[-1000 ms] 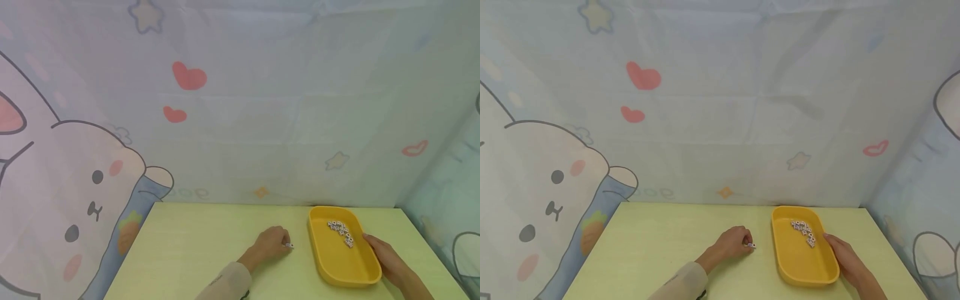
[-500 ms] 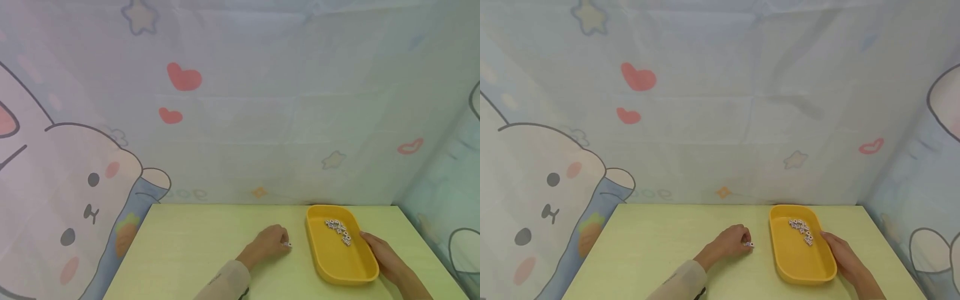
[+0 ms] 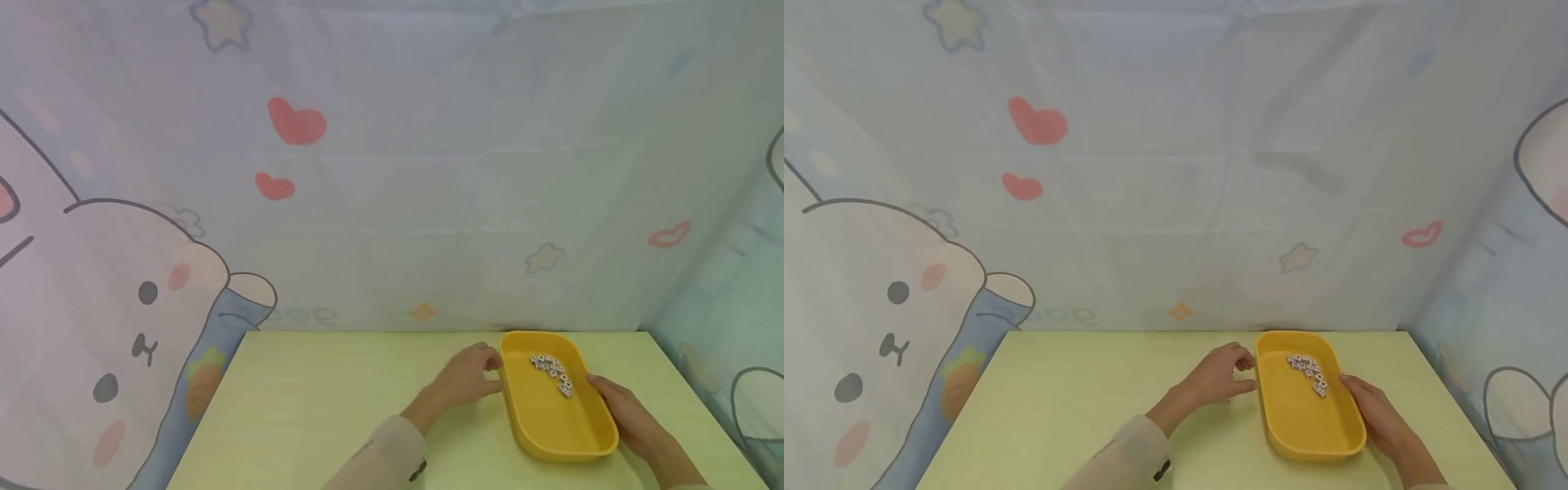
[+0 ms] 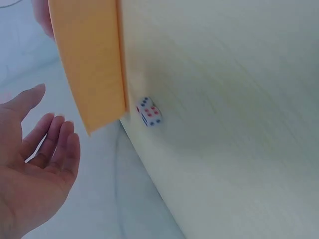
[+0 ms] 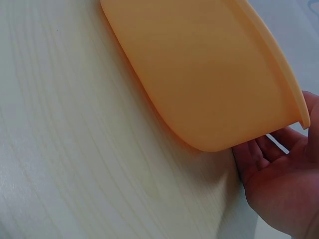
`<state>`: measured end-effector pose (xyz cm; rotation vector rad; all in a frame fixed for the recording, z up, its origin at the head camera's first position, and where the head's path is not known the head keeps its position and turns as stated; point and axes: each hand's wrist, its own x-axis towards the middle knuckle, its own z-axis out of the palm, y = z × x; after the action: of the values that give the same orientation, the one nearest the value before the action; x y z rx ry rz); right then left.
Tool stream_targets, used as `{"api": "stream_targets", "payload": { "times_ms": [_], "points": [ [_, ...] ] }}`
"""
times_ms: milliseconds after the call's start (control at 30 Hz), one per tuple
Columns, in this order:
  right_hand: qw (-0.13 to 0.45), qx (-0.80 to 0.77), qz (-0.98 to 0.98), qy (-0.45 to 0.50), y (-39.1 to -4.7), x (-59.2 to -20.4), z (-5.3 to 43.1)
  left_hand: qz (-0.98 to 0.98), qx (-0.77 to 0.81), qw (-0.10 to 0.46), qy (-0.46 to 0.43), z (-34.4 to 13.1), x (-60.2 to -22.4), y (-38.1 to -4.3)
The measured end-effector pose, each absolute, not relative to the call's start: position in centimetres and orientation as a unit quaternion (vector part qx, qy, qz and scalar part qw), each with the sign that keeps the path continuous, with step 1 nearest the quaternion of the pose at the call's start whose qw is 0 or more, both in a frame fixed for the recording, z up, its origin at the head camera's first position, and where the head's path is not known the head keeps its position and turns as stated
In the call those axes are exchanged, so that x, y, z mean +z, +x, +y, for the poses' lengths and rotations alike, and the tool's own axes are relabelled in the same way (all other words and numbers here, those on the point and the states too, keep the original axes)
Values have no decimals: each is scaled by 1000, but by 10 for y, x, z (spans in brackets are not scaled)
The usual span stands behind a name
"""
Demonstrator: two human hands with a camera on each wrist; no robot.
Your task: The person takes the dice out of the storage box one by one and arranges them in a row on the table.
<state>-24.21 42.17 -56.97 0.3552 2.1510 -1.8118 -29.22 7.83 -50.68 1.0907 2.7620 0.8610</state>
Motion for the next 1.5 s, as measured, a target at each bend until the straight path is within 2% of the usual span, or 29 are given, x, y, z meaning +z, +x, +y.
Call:
{"api": "stream_targets", "payload": {
  "times_ms": [367, 767, 1100, 1500],
  "points": [
    [159, -632, 748, 125, -245, -566, 423, 907, 250, -16, 338, 129, -507, -285],
    [155, -638, 747, 110, -244, -569, 421, 929, 171, 6, 328, 166, -505, -297],
    [154, -637, 746, 117, -239, -574, 423, 907, 137, 29, 398, 186, -519, -311],
    [144, -645, 743, 106, -239, -575, 421, 928, 142, 19, 345, 197, -535, -306]
  ]
}}
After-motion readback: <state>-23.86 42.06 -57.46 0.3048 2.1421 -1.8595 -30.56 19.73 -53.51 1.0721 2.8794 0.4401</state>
